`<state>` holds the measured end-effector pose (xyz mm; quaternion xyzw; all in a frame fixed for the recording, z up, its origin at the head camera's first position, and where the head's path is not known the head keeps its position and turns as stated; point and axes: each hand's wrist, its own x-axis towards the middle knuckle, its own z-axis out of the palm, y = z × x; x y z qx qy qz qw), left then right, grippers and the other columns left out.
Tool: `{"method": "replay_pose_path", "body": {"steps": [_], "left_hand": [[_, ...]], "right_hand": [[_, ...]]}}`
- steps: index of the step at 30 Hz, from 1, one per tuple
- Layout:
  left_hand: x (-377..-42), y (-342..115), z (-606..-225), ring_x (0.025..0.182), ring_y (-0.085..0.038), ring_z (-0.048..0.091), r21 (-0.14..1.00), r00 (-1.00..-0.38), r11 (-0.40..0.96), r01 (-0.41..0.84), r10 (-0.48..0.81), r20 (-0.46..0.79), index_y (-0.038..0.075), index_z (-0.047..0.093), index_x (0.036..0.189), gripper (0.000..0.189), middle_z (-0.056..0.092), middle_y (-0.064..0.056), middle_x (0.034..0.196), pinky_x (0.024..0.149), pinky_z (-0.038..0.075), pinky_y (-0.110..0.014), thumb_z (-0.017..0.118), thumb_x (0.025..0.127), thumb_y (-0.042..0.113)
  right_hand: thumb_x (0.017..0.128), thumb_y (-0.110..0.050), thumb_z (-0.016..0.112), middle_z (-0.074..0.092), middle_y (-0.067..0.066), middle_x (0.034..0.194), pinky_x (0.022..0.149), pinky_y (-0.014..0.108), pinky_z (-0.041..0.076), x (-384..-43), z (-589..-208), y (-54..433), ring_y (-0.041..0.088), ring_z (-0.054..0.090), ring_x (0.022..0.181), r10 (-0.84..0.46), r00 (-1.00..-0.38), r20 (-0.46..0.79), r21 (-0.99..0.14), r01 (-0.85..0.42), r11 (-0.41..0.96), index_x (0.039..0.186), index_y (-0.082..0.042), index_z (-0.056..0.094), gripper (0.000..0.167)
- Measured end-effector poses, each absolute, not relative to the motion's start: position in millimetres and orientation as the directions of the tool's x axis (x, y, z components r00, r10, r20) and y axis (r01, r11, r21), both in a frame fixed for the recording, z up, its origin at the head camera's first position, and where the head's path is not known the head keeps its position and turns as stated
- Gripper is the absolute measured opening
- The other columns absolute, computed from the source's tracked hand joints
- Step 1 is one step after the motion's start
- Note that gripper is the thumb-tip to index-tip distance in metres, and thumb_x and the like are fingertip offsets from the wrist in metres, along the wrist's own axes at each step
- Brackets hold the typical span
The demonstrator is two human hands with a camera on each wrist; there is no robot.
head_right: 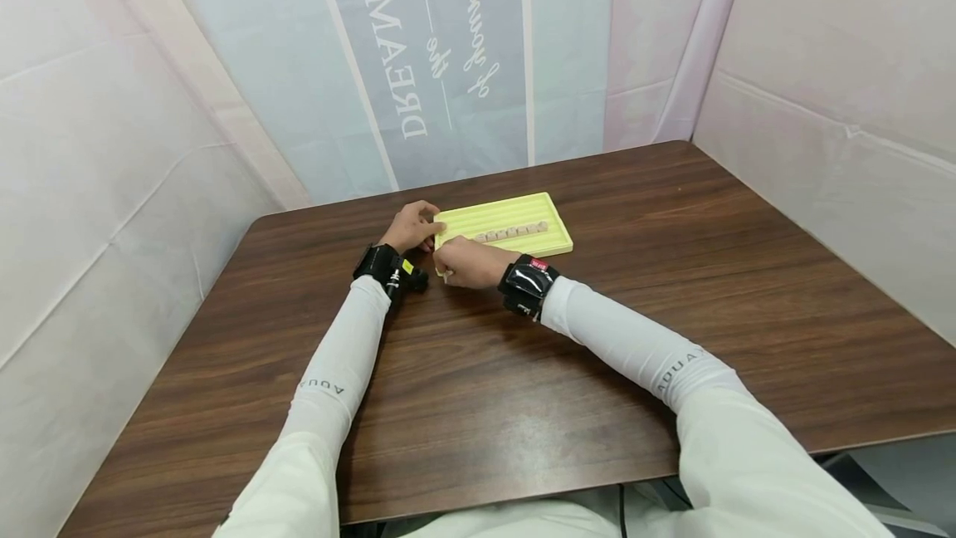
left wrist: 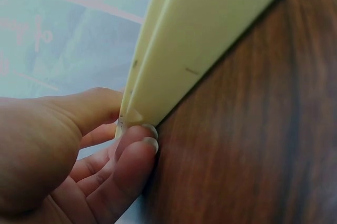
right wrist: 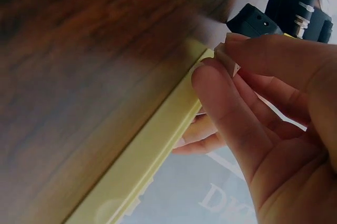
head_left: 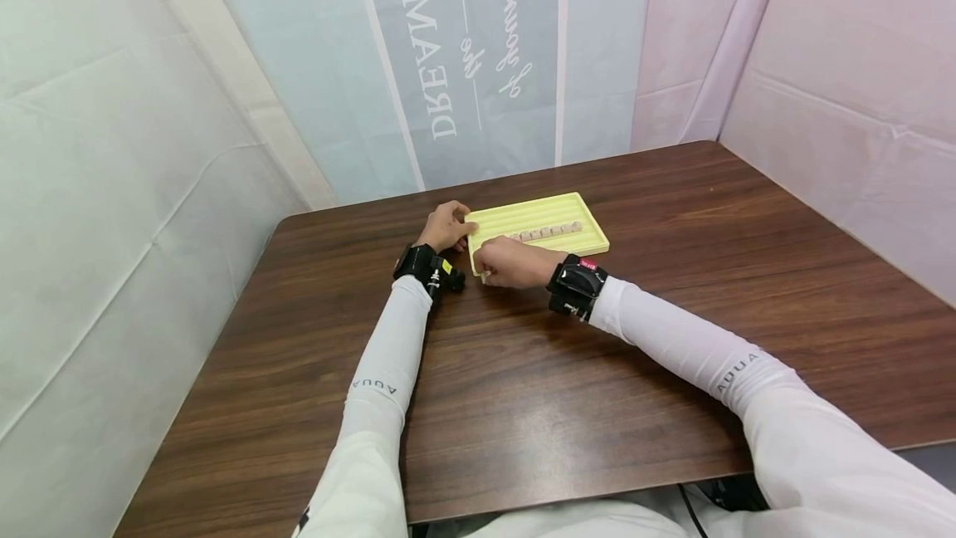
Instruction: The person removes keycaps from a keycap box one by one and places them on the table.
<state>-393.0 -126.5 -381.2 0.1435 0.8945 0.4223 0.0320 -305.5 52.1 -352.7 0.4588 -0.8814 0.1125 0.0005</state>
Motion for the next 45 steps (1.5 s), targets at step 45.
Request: {"method": "replay_pose_path", "body": {"steps": [45], "left_hand": [[-391, -127, -380, 0.058, -0.014, 0.059, 0.765, -0.956, 0.598, 0.239, 0.285, 0.076, 0.003, 0.052, 0.131, 0.041, 0.064, -0.013, 0.083, 0.056, 0.056, -0.027, 0.062, 0.095, 0.019]], "right_hand": [[0.088, -0.004, 0.066, 0.063, 0.008, 0.087, 0.070, 0.029, 0.045, -303, -355, 47, 0.016, 0.053, 0.077, -0.800, -0.592, 0.093, -0.182, -0.800, 0.571, 0.091, -0.005, 0.069, 0.004]]}}
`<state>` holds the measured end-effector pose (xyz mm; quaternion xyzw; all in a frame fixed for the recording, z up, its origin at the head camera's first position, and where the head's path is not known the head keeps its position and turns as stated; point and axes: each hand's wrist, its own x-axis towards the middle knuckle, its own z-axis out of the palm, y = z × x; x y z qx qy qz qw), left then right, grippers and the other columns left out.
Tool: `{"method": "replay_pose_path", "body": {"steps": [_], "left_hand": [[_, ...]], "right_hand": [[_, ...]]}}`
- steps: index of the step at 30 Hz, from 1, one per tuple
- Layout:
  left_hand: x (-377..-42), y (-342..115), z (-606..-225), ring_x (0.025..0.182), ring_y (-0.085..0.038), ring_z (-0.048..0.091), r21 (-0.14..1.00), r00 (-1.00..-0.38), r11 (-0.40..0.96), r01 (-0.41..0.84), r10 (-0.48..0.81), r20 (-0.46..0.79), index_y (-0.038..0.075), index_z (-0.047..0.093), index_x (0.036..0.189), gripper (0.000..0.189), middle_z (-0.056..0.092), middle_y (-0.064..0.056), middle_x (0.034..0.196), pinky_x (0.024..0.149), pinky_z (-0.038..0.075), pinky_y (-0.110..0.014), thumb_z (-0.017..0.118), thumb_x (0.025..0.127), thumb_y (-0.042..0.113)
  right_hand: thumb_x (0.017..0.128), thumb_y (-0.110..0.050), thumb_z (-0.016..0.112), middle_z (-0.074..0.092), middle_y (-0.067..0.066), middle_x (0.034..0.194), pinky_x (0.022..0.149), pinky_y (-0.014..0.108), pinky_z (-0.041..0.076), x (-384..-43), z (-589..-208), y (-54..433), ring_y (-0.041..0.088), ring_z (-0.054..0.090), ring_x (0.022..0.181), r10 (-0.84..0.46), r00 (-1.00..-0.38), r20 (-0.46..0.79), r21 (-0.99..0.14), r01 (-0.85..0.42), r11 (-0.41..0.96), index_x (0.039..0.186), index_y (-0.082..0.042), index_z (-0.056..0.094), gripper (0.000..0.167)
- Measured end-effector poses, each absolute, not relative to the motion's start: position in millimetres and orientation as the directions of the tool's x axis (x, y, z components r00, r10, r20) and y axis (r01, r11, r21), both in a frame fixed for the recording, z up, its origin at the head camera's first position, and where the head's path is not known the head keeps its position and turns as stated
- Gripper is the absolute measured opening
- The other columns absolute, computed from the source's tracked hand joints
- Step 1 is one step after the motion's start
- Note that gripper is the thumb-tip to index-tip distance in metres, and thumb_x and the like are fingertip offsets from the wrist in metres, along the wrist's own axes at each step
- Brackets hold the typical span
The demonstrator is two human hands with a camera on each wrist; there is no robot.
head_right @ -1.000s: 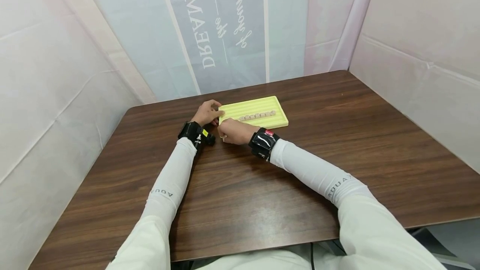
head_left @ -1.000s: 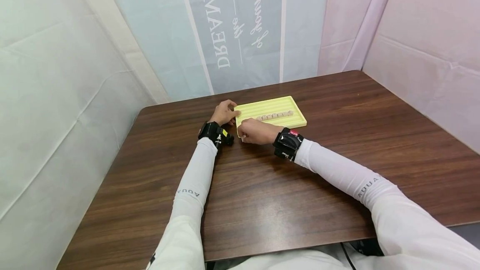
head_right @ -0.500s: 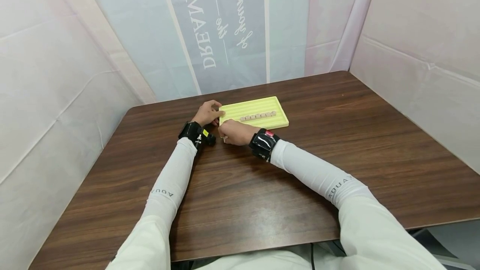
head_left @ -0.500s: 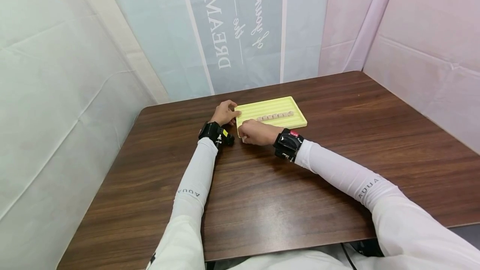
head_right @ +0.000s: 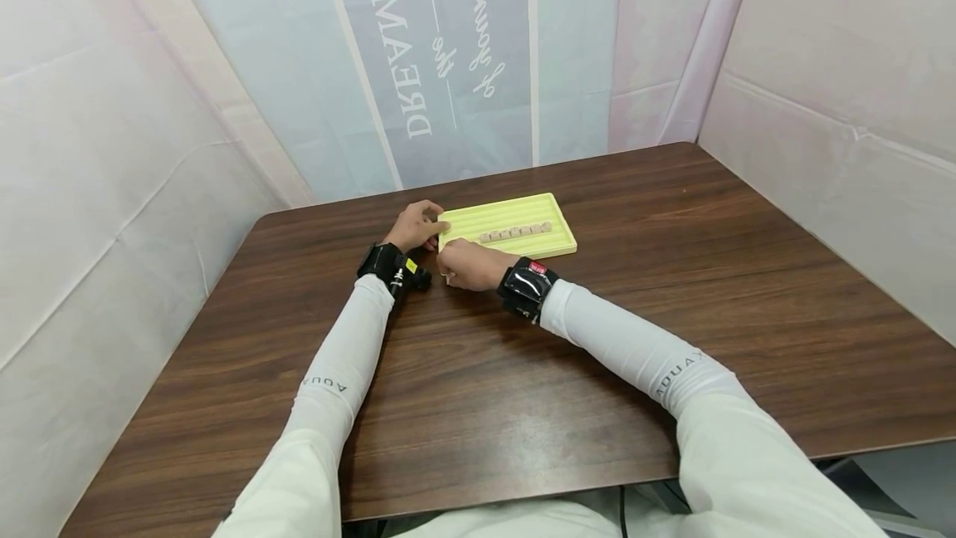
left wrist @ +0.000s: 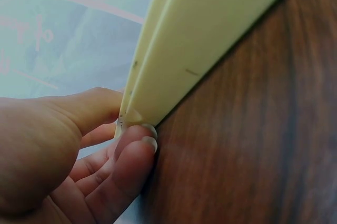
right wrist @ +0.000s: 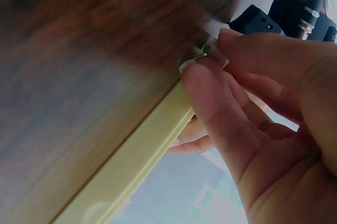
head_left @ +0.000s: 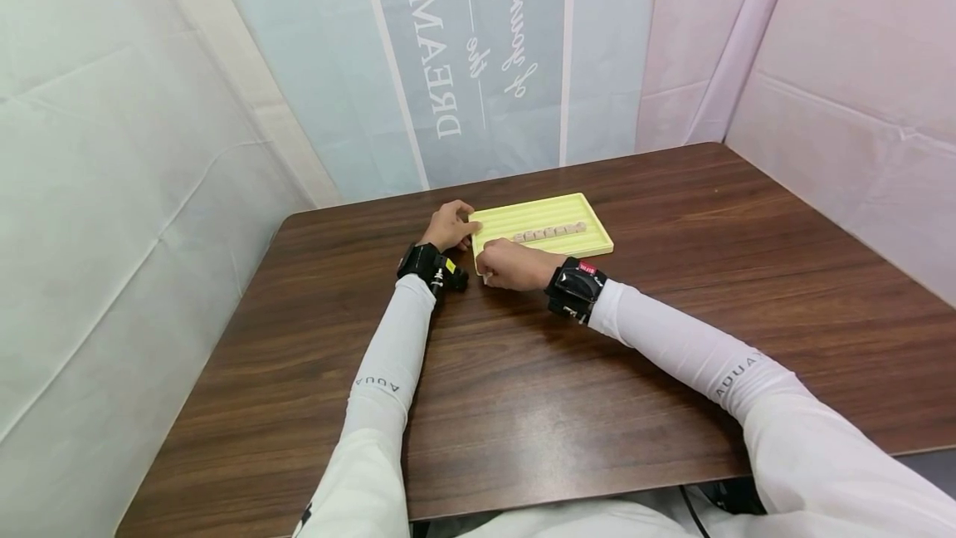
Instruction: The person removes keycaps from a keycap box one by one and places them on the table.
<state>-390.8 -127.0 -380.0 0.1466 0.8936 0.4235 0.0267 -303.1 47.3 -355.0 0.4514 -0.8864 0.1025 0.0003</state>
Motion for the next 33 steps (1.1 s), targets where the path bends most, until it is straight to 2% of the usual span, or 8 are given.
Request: {"method": "replay_pose_path", "body": {"steps": [6, 11, 26, 33], "left_hand": [[-396, -127, -380, 0.056, -0.012, 0.058, 0.758, -0.957, 0.606, 0.242, 0.280, 0.082, 0.004, 0.053, 0.130, 0.040, 0.062, -0.009, 0.078, 0.054, 0.055, -0.026, 0.063, 0.095, 0.020], [-399, -128, -380, 0.055, -0.012, 0.058, 0.758, -0.957, 0.607, 0.239, 0.281, 0.077, 0.005, 0.053, 0.130, 0.040, 0.062, -0.007, 0.075, 0.053, 0.055, -0.026, 0.063, 0.094, 0.021], [-389, -126, -379, 0.057, -0.014, 0.060, 0.762, -0.956, 0.601, 0.243, 0.283, 0.082, 0.003, 0.052, 0.131, 0.041, 0.065, -0.016, 0.085, 0.055, 0.055, -0.027, 0.062, 0.095, 0.020], [-389, -126, -380, 0.056, -0.014, 0.059, 0.764, -0.954, 0.596, 0.247, 0.286, 0.085, 0.003, 0.052, 0.131, 0.041, 0.066, -0.017, 0.085, 0.054, 0.055, -0.027, 0.062, 0.095, 0.020]], "right_hand": [[0.087, -0.004, 0.067, 0.064, 0.009, 0.090, 0.075, 0.032, 0.048, -304, -354, 48, 0.019, 0.056, 0.084, -0.803, -0.589, 0.095, -0.188, -0.802, 0.566, 0.095, -0.004, 0.068, 0.008], [0.087, -0.003, 0.067, 0.064, 0.009, 0.091, 0.074, 0.032, 0.048, -306, -353, 48, 0.019, 0.056, 0.083, -0.807, -0.584, 0.094, -0.182, -0.807, 0.563, 0.096, -0.004, 0.068, 0.009], [0.088, -0.004, 0.066, 0.064, 0.008, 0.091, 0.075, 0.032, 0.050, -303, -355, 48, 0.019, 0.058, 0.085, -0.811, -0.577, 0.098, -0.156, -0.814, 0.560, 0.094, -0.005, 0.070, 0.007], [0.089, -0.006, 0.066, 0.063, 0.010, 0.090, 0.072, 0.032, 0.045, -302, -354, 49, 0.019, 0.053, 0.081, -0.812, -0.578, 0.080, -0.163, -0.811, 0.561, 0.095, -0.005, 0.068, 0.006]]}}
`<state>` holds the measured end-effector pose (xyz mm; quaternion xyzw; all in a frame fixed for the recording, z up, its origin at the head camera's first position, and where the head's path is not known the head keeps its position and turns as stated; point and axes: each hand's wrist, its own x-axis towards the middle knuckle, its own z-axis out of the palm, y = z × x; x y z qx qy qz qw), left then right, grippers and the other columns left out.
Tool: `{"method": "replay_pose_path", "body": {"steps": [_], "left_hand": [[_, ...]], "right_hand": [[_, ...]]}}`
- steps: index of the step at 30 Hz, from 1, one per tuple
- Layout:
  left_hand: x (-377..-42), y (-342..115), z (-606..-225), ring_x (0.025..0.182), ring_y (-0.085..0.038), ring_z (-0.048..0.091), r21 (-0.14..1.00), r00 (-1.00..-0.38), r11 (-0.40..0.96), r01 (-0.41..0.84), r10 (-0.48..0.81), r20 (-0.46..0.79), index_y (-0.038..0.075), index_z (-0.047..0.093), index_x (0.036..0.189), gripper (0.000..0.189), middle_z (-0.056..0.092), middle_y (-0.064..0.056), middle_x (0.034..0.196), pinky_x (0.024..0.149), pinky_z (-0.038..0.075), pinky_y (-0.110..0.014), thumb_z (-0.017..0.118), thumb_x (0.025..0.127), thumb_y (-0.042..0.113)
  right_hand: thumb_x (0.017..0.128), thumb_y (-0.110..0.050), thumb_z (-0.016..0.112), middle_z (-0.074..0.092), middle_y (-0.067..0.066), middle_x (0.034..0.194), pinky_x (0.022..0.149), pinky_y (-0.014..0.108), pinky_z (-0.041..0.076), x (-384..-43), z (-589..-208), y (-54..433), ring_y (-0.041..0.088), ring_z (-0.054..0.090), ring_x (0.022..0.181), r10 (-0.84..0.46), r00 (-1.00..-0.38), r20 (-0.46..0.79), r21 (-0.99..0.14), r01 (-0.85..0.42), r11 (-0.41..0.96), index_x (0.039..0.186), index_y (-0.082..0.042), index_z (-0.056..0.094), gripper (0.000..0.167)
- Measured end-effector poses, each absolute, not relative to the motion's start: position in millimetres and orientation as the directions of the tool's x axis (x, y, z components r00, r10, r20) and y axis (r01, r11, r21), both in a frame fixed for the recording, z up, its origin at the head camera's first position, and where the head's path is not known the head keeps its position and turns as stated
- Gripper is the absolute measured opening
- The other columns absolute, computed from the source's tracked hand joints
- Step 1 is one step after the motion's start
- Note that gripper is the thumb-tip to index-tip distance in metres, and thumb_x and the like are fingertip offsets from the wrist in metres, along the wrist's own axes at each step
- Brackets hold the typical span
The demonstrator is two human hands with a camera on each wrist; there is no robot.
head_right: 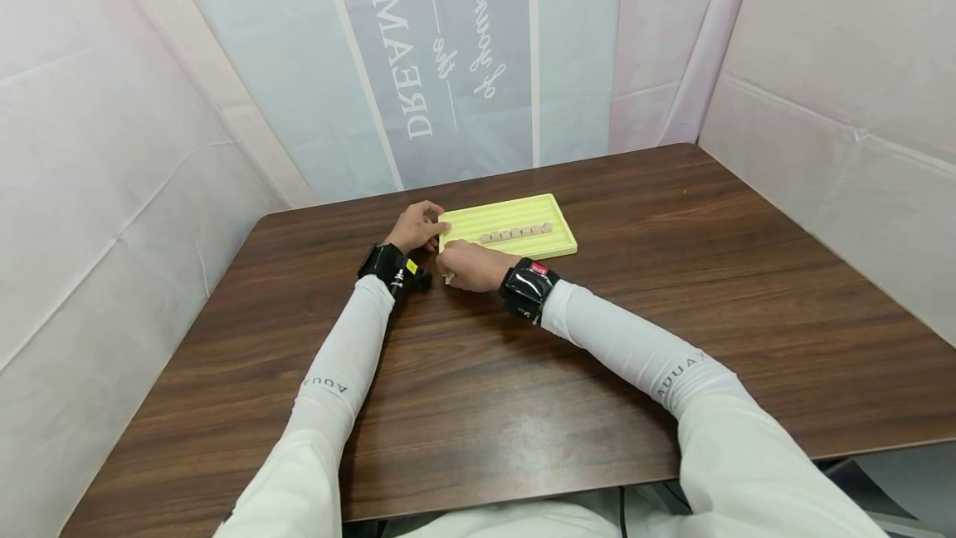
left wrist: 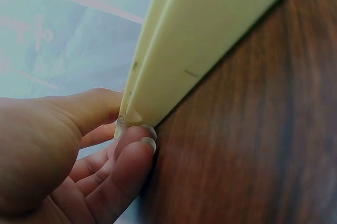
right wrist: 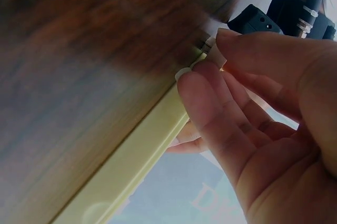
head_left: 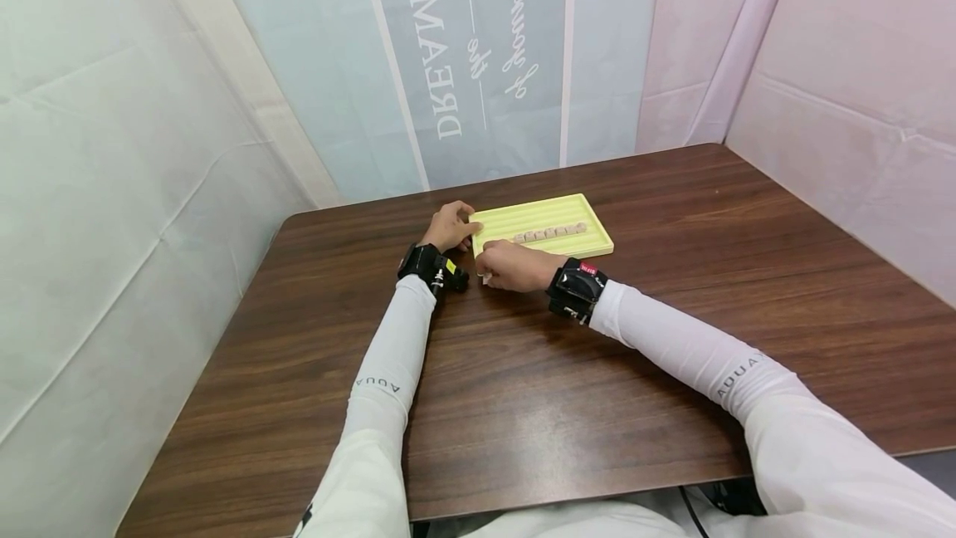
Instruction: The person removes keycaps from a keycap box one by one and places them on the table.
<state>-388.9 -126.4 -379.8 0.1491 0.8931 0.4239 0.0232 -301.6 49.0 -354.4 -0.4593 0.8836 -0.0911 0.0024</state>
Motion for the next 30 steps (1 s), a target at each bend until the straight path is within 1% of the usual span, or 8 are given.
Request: {"method": "replay_pose_path", "body": {"steps": [6, 10, 19, 22, 25, 27, 30], "left_hand": [[-390, -128, -382, 0.057, -0.013, 0.059, 0.766, -0.955, 0.594, 0.246, 0.284, 0.086, 0.002, 0.052, 0.131, 0.041, 0.063, -0.012, 0.081, 0.054, 0.055, -0.026, 0.061, 0.095, 0.020], [-391, -128, -383, 0.058, -0.015, 0.060, 0.770, -0.955, 0.591, 0.241, 0.286, 0.079, 0.002, 0.052, 0.131, 0.041, 0.063, -0.011, 0.080, 0.055, 0.055, -0.027, 0.062, 0.095, 0.019], [-391, -125, -380, 0.058, -0.014, 0.059, 0.767, -0.958, 0.600, 0.228, 0.278, 0.067, 0.004, 0.052, 0.131, 0.041, 0.063, -0.010, 0.083, 0.055, 0.055, -0.026, 0.062, 0.095, 0.020], [-392, -126, -381, 0.058, -0.014, 0.059, 0.767, -0.959, 0.600, 0.224, 0.277, 0.063, 0.004, 0.052, 0.131, 0.041, 0.063, -0.011, 0.085, 0.055, 0.055, -0.026, 0.062, 0.095, 0.020], [-394, -127, -382, 0.058, -0.013, 0.059, 0.770, -0.960, 0.599, 0.219, 0.275, 0.058, 0.004, 0.052, 0.132, 0.041, 0.063, -0.010, 0.085, 0.055, 0.055, -0.026, 0.062, 0.095, 0.020], [-396, -127, -383, 0.058, -0.013, 0.059, 0.773, -0.960, 0.597, 0.214, 0.275, 0.053, 0.005, 0.052, 0.132, 0.042, 0.063, -0.010, 0.084, 0.054, 0.055, -0.027, 0.063, 0.094, 0.021], [-399, -128, -385, 0.058, -0.014, 0.060, 0.777, -0.960, 0.595, 0.205, 0.277, 0.041, 0.006, 0.052, 0.132, 0.043, 0.063, -0.009, 0.084, 0.055, 0.056, -0.027, 0.064, 0.094, 0.022]], "right_hand": [[0.089, -0.006, 0.067, 0.064, 0.011, 0.100, 0.079, 0.034, 0.051, -302, -356, 49, 0.022, 0.059, 0.092, -0.803, -0.591, 0.077, -0.176, -0.801, 0.572, 0.104, -0.003, 0.067, 0.016], [0.089, -0.009, 0.068, 0.064, 0.012, 0.104, 0.081, 0.033, 0.053, -303, -357, 49, 0.021, 0.060, 0.094, -0.792, -0.607, 0.065, -0.172, -0.789, 0.590, 0.107, -0.003, 0.067, 0.019], [0.088, -0.014, 0.069, 0.064, 0.013, 0.105, 0.077, 0.033, 0.052, -305, -351, 54, 0.020, 0.059, 0.088, -0.775, -0.631, 0.037, -0.167, -0.768, 0.618, 0.108, -0.002, 0.066, 0.024], [0.088, -0.017, 0.070, 0.065, 0.012, 0.106, 0.078, 0.033, 0.053, -306, -347, 57, 0.020, 0.060, 0.090, -0.763, -0.647, 0.020, -0.166, -0.754, 0.635, 0.109, -0.002, 0.066, 0.026], [0.088, -0.016, 0.070, 0.066, 0.012, 0.105, 0.079, 0.035, 0.053, -306, -342, 60, 0.021, 0.062, 0.091, -0.758, -0.652, 0.004, -0.178, -0.746, 0.641, 0.110, -0.001, 0.066, 0.027], [0.089, -0.015, 0.068, 0.066, 0.011, 0.103, 0.078, 0.034, 0.053, -307, -339, 63, 0.020, 0.062, 0.089, -0.756, -0.654, -0.021, -0.182, -0.741, 0.646, 0.110, -0.002, 0.066, 0.025], [0.090, -0.012, 0.066, 0.067, 0.010, 0.096, 0.072, 0.031, 0.052, -308, -335, 68, 0.017, 0.061, 0.080, -0.755, -0.653, -0.057, -0.192, -0.735, 0.650, 0.110, -0.002, 0.065, 0.022]]}}
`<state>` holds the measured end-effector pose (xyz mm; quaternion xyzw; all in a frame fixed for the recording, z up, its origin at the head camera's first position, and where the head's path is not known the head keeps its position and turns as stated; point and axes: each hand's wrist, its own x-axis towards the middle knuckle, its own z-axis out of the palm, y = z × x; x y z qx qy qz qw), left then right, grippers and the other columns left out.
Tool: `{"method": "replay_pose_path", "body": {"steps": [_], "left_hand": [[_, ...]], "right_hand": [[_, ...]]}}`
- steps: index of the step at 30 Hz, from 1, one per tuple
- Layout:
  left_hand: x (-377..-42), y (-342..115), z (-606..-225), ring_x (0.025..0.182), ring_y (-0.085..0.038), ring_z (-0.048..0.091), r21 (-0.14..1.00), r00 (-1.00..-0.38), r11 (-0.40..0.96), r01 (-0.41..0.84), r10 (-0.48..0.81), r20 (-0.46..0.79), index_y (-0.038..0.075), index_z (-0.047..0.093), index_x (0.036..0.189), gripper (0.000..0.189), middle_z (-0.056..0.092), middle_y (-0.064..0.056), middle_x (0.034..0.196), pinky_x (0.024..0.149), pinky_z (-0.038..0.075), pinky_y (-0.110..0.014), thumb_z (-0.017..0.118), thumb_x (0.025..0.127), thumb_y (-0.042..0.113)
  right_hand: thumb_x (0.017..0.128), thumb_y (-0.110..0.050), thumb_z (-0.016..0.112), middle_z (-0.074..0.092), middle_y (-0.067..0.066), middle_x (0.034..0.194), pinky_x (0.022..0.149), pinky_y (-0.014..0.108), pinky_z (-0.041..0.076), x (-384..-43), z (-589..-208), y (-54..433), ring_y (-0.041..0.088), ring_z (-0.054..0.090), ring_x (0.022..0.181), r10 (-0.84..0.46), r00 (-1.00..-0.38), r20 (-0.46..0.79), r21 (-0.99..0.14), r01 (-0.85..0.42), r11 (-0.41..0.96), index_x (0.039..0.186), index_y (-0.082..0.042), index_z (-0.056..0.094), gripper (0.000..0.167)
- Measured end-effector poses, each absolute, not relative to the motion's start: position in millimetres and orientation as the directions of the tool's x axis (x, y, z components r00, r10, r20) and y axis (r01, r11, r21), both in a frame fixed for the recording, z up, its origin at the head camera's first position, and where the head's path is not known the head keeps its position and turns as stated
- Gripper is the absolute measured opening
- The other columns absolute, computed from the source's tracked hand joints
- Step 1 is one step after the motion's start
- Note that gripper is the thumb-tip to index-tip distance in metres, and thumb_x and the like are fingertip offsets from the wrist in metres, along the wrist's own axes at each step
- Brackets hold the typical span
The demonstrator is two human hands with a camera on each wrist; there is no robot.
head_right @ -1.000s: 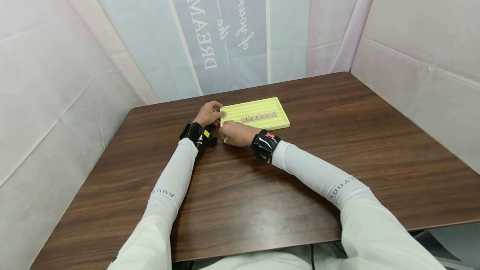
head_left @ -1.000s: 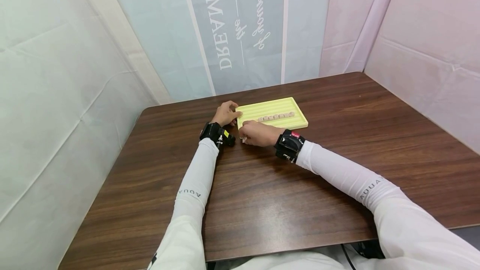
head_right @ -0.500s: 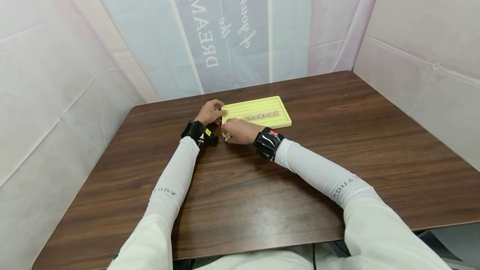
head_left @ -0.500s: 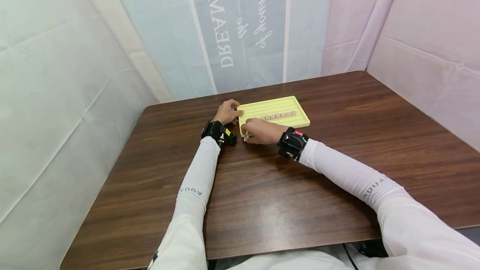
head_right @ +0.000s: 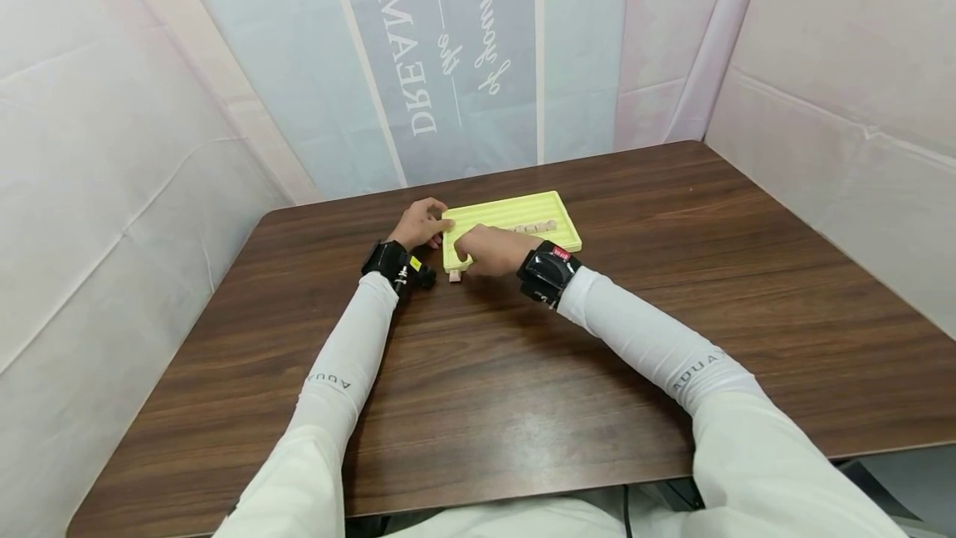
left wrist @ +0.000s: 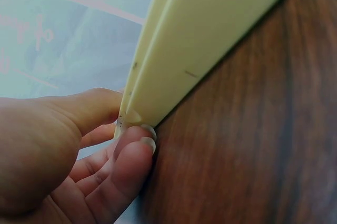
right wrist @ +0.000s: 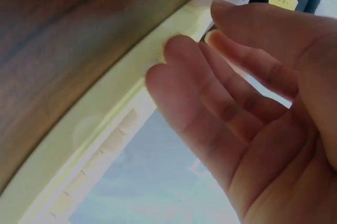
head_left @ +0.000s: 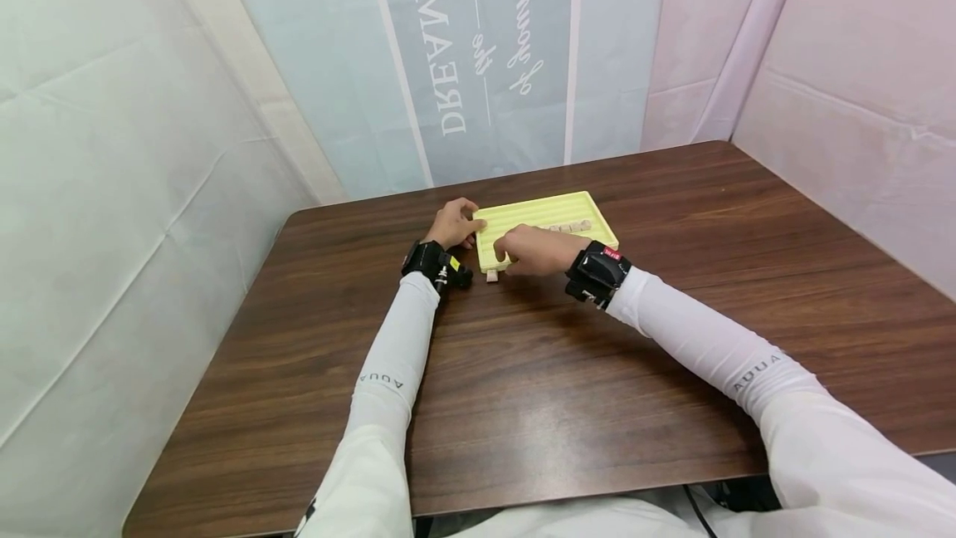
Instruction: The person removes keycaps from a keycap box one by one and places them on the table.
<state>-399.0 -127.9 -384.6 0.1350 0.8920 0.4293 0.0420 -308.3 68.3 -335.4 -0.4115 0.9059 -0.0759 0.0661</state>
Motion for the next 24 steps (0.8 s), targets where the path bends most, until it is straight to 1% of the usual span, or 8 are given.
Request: {"method": "replay_pose_path", "body": {"steps": [4, 8, 11, 14, 18, 24], "left_hand": [[-401, -129, -386, 0.058, -0.015, 0.060, 0.783, -0.962, 0.592, 0.190, 0.273, 0.027, 0.008, 0.052, 0.132, 0.043, 0.064, -0.009, 0.084, 0.055, 0.056, -0.028, 0.064, 0.093, 0.022], [-397, -128, -385, 0.058, -0.016, 0.060, 0.782, -0.960, 0.589, 0.204, 0.277, 0.042, 0.005, 0.051, 0.133, 0.044, 0.065, -0.011, 0.084, 0.054, 0.055, -0.027, 0.063, 0.094, 0.020], [-393, -126, -383, 0.056, -0.016, 0.059, 0.774, -0.959, 0.594, 0.220, 0.276, 0.061, 0.004, 0.050, 0.133, 0.043, 0.065, -0.012, 0.083, 0.053, 0.053, -0.026, 0.062, 0.095, 0.020], [-391, -124, -383, 0.055, -0.015, 0.058, 0.772, -0.960, 0.597, 0.220, 0.273, 0.063, 0.004, 0.050, 0.133, 0.043, 0.064, -0.011, 0.082, 0.052, 0.052, -0.025, 0.062, 0.095, 0.020], [-389, -124, -383, 0.055, -0.014, 0.057, 0.775, -0.960, 0.592, 0.219, 0.273, 0.062, 0.003, 0.050, 0.133, 0.043, 0.063, -0.010, 0.082, 0.052, 0.052, -0.024, 0.062, 0.095, 0.020], [-388, -124, -383, 0.055, -0.013, 0.056, 0.765, -0.960, 0.601, 0.231, 0.271, 0.077, 0.004, 0.049, 0.134, 0.043, 0.064, -0.011, 0.083, 0.054, 0.053, -0.026, 0.061, 0.095, 0.020]], "right_hand": [[0.091, -0.013, 0.066, 0.066, 0.006, 0.089, 0.069, 0.029, 0.050, -310, -333, 73, 0.013, 0.059, 0.073, -0.757, -0.650, -0.071, -0.197, -0.734, 0.650, 0.110, -0.003, 0.065, 0.022], [0.091, -0.015, 0.066, 0.066, 0.005, 0.087, 0.069, 0.029, 0.050, -312, -331, 78, 0.012, 0.059, 0.073, -0.755, -0.652, -0.078, -0.196, -0.732, 0.652, 0.111, -0.004, 0.065, 0.023], [0.091, -0.015, 0.067, 0.066, 0.005, 0.087, 0.069, 0.029, 0.051, -313, -330, 82, 0.012, 0.060, 0.073, -0.749, -0.657, -0.087, -0.196, -0.726, 0.659, 0.112, -0.004, 0.065, 0.024], [0.091, -0.014, 0.067, 0.067, 0.006, 0.092, 0.071, 0.030, 0.051, -313, -330, 85, 0.013, 0.061, 0.075, -0.748, -0.657, -0.091, -0.197, -0.725, 0.660, 0.113, -0.004, 0.065, 0.024], [0.090, -0.014, 0.067, 0.068, 0.007, 0.095, 0.072, 0.030, 0.052, -313, -332, 87, 0.013, 0.062, 0.077, -0.756, -0.648, -0.089, -0.194, -0.733, 0.652, 0.113, -0.004, 0.066, 0.024], [0.090, -0.015, 0.067, 0.067, 0.006, 0.092, 0.070, 0.029, 0.052, -314, -333, 92, 0.013, 0.061, 0.076, -0.755, -0.649, -0.091, -0.190, -0.733, 0.653, 0.112, -0.005, 0.066, 0.024]]}}
